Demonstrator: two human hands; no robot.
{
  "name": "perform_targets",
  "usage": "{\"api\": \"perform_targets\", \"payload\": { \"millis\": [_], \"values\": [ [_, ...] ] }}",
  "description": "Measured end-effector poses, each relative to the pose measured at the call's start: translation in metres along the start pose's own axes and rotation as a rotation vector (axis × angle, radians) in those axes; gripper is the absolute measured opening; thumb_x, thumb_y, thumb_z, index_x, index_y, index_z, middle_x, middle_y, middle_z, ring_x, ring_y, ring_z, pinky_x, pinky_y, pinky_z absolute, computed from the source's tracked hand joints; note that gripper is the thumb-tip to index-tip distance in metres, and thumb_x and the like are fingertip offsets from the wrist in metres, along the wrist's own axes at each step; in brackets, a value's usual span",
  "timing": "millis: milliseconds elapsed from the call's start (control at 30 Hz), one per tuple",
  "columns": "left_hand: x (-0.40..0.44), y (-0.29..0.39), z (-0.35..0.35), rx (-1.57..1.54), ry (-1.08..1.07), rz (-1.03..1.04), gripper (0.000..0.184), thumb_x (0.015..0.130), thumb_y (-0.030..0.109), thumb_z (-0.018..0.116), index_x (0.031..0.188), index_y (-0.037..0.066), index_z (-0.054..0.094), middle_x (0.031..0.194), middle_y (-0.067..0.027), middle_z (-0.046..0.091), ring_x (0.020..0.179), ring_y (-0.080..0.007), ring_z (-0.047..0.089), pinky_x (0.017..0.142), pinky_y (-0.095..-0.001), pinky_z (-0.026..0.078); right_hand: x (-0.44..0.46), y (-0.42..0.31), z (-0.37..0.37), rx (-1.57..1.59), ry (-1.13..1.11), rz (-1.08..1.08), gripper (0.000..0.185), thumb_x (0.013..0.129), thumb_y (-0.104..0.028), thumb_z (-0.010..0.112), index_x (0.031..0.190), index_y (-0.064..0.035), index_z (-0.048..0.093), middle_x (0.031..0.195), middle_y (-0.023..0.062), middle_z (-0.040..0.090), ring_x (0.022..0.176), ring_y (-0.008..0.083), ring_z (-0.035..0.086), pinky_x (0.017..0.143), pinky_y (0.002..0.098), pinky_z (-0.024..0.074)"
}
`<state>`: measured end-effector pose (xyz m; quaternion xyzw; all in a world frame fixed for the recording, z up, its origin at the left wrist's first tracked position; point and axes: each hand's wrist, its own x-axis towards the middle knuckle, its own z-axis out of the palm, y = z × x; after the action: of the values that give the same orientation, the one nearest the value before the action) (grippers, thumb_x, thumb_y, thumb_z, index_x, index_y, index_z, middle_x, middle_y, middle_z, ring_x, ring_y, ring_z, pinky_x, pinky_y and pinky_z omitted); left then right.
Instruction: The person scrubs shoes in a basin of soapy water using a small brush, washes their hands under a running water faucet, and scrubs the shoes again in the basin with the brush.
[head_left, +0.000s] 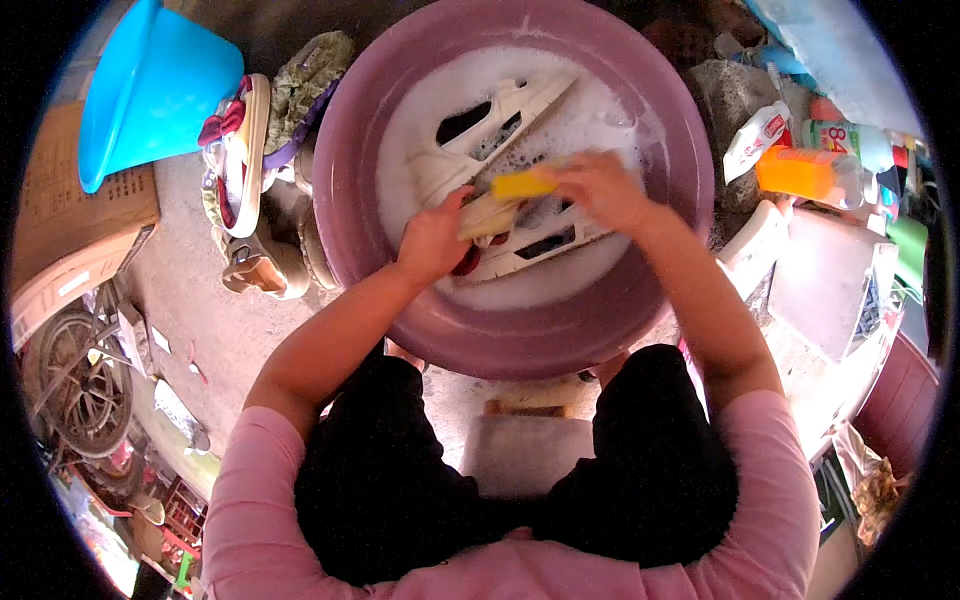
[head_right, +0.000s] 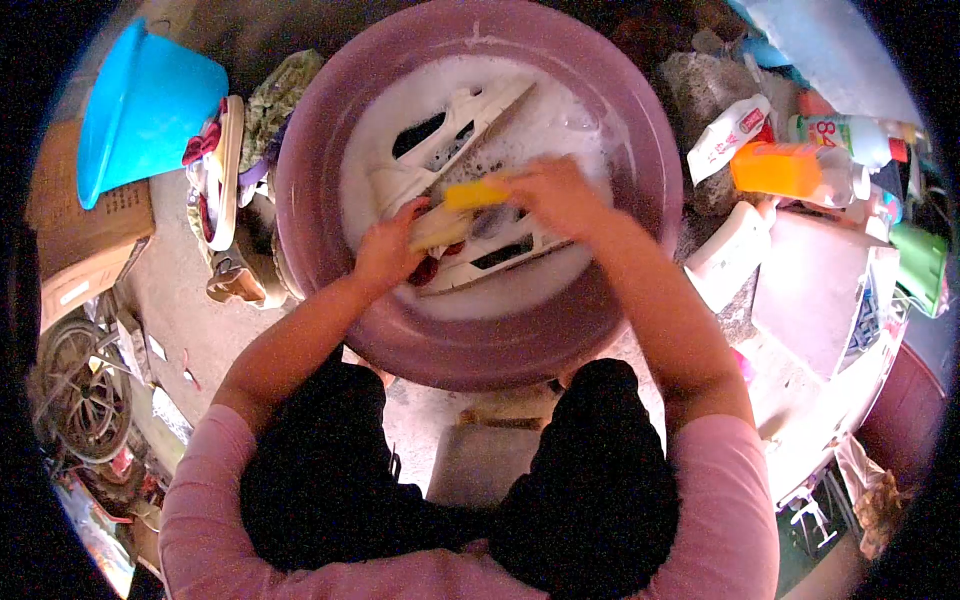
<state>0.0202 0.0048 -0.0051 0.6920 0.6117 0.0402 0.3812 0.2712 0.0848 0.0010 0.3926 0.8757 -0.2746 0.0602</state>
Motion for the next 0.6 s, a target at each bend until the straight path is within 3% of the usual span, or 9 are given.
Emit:
{"api": "perform_targets", "payload": {
  "millis": [67,100,167,300,433,533,600],
  "values": [
    [-0.003,0.005,-0.001,-0.027,-0.025,-0.119,0.056,0.067,0.01,0.062,0.121,0.014,0.045,0.084,-0.0188,0.062,0.077,-0.0417,0.058,0.071,-0.0466,0.048,0.006,-0.032,0.008,-0.021,0.103,-0.08,0.028,0.086,-0.035,0.047,0.112,-0.0331,0.057,0.095,0.0109,0.059,0.081,0.0286,0.056,0.071,0.0434,0.041],
    [-0.002,0.005,-0.001,-0.013,-0.028,-0.102,0.063,0.066,0.009,0.062,0.124,0.013,0.039,0.082,-0.0194,0.061,0.076,-0.0407,0.059,0.07,-0.0454,0.048,0.007,-0.041,0.01,-0.028,0.153,-0.121,0.028,0.087,-0.035,0.046,0.112,-0.0343,0.057,0.096,0.0106,0.059,0.08,0.0279,0.056,0.072,0.0425,0.0407],
    [-0.003,0.005,-0.001,0.017,-0.038,-0.067,0.076,0.064,0.008,0.063,0.13,0.011,0.026,0.078,-0.0206,0.06,0.074,-0.0386,0.059,0.069,-0.043,0.048,0.006,-0.035,0.008,-0.013,0.11,-0.048,0.03,0.085,-0.034,0.051,0.113,-0.0318,0.057,0.089,0.0061,0.057,0.085,0.0231,0.052,0.079,0.0395,0.0335],
    [-0.002,-0.014,0.02,-0.032,0.079,0.066,0.078,0.063,0.009,0.064,0.13,0.009,0.025,0.08,-0.0221,0.06,0.075,-0.0388,0.059,0.069,-0.0447,0.047,0.004,0.03,0.003,0.12,0.009,0.219,0.027,0.084,-0.033,0.053,0.11,-0.0311,0.061,0.083,0.0043,0.056,0.086,0.0196,0.05,0.082,0.039,0.0303],
    [-0.001,-0.016,0.021,-0.008,0.008,0.04,0.081,0.062,0.009,0.065,0.131,0.01,0.022,0.082,-0.0218,0.06,0.075,-0.0392,0.059,0.07,-0.0456,0.047,0.017,-0.006,0.004,0.127,0.0,0.179,0.024,0.081,-0.033,0.056,0.103,-0.0303,0.064,0.078,0.0051,0.056,0.082,0.0191,0.049,0.082,0.0399,0.0305],
    [-0.002,0.007,-0.003,-0.039,-0.09,-0.043,0.084,0.062,0.009,0.066,0.132,0.01,0.02,0.088,-0.0214,0.06,0.079,-0.0392,0.058,0.073,-0.0446,0.047,0.025,-0.067,-0.006,0.044,0.001,-0.052,0.024,0.08,-0.033,0.058,0.103,-0.0299,0.065,0.08,0.0053,0.057,0.083,0.0183,0.049,0.083,0.0407,0.0298],
    [-0.003,0.007,-0.007,-0.074,-0.105,-0.056,0.085,0.063,0.01,0.067,0.132,0.01,0.018,0.093,-0.0212,0.06,0.083,-0.039,0.058,0.075,-0.0436,0.047,0.031,-0.038,0.011,0.167,-0.069,-0.006,0.024,0.079,-0.032,0.059,0.103,-0.0296,0.065,0.081,0.0058,0.058,0.08,0.0182,0.051,0.08,0.0392,0.0333]
  ]
}}
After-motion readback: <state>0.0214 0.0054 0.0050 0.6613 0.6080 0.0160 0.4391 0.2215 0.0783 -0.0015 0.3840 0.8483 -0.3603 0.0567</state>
